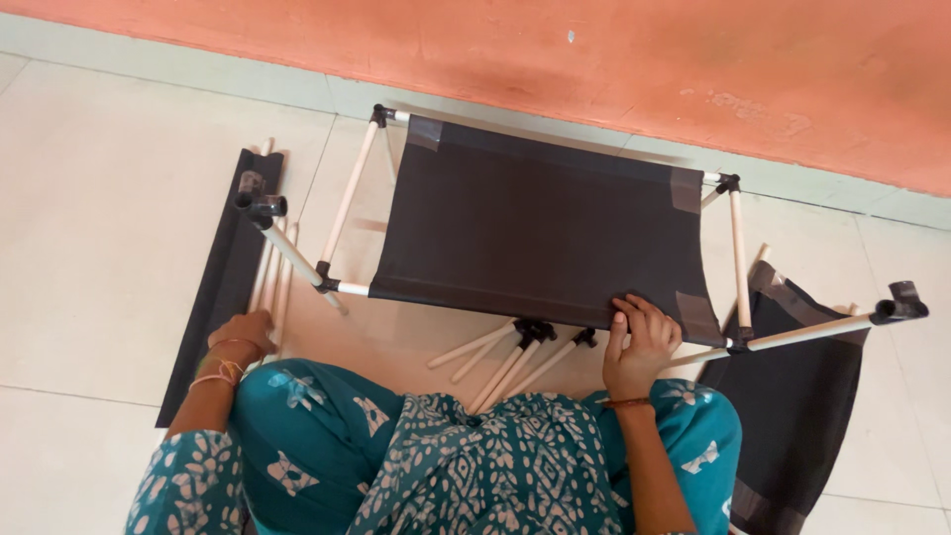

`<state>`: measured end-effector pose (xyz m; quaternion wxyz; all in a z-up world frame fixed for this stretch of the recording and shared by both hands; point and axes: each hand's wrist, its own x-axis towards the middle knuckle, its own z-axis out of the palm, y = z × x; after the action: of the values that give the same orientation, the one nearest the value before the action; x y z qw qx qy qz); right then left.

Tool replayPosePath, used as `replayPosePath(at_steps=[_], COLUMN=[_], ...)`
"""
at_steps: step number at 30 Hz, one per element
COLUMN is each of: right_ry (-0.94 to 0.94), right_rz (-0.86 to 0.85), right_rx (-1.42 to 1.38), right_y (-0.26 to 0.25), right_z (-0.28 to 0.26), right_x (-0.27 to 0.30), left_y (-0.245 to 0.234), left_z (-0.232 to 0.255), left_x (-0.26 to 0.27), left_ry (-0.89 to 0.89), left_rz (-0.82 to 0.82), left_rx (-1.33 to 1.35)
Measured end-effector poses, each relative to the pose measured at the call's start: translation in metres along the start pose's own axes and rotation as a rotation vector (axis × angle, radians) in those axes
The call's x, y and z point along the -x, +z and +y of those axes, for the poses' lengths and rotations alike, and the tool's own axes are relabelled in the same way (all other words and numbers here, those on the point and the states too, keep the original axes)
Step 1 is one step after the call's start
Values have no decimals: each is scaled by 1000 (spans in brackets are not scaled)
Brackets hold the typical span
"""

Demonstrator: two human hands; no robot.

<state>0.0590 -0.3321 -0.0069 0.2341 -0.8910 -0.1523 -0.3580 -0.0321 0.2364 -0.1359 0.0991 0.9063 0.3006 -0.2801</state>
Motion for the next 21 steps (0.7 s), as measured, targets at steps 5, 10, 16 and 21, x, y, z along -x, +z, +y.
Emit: replayPosePath(at_steps=[5,10,16,21], right_ry=[0,10,16,0], right_rz=[6,3,-5,-5], right_rx=[8,11,15,6], right_y=[0,0,0,-2], right_z=[0,1,0,0], right_x=[1,0,1,1], left_y=[-9,-6,1,3], left_z=[9,0,-9,-3], left_x=[10,19,15,10], left_ry=[-9,100,193,229], left_rz=[-77,-23,71,230], left_rx=[-40,105,238,705])
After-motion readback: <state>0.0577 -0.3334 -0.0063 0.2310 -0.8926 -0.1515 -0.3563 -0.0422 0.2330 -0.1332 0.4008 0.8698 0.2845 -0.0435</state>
